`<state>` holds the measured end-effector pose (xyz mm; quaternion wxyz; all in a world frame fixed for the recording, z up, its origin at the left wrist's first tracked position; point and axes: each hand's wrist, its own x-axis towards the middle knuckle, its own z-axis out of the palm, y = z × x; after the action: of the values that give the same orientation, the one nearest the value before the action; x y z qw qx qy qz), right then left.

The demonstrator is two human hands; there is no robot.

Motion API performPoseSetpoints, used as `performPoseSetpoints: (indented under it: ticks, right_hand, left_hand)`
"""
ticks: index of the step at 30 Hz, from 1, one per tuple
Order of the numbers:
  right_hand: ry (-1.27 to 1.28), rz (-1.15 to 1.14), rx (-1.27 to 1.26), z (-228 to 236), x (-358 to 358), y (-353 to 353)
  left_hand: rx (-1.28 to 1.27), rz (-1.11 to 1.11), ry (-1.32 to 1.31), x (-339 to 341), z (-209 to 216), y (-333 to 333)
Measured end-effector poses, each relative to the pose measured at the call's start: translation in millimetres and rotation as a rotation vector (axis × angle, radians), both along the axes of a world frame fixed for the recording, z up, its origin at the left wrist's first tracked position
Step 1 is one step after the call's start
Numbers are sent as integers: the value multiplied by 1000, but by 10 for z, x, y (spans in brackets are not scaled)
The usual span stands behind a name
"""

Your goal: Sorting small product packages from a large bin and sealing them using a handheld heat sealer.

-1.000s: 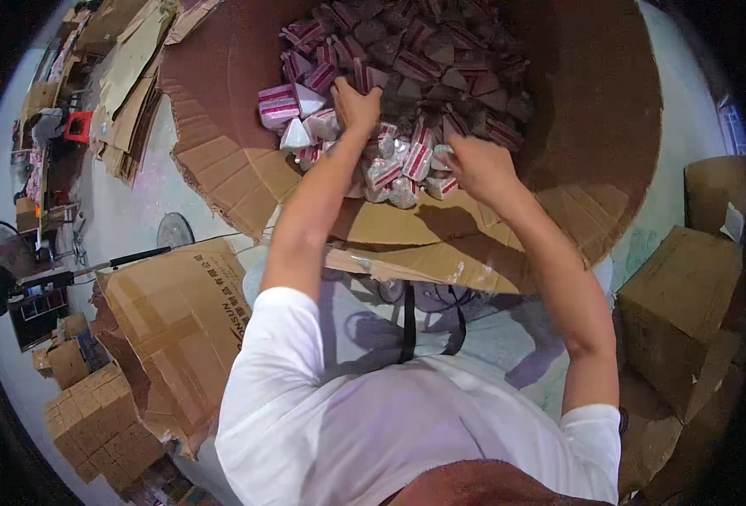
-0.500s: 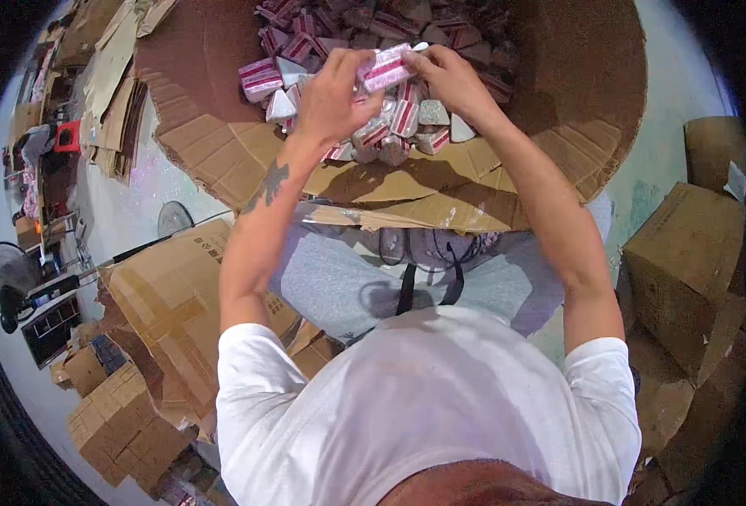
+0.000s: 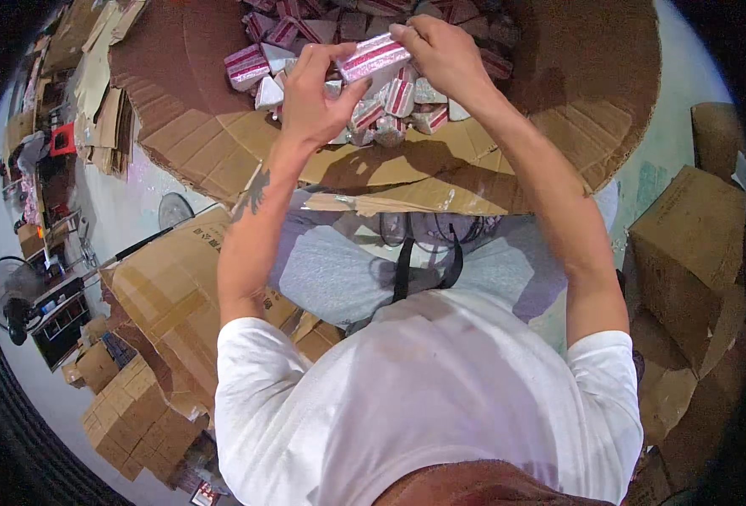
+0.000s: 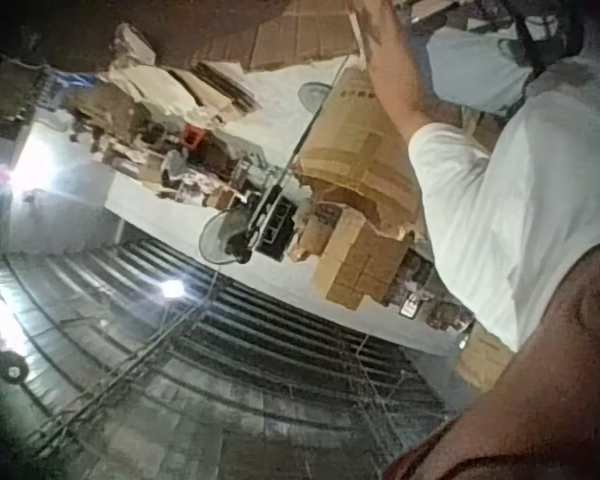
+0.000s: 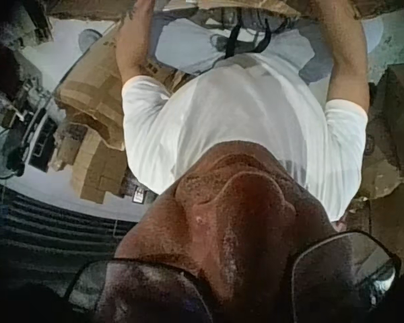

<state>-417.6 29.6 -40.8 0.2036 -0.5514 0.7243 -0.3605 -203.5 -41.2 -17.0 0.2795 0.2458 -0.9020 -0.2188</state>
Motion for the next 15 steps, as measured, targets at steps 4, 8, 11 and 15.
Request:
performPoseSetpoints:
  ticks: [4,8,11,15]
  right_hand:
    - [305,22,-150,16,-26,48]
    - [369,37,147,489,73,130]
    - [393,35,36,248,31,207]
    - [479,129,7,39,-97,242]
  left_hand:
    - [274,205,-69,0,-37,25]
    - [-232,440,-207,88,-271,-263]
    - [-366,286,-322,-110,-520,-221]
    - [-26,131,-771,-544,-1443,51]
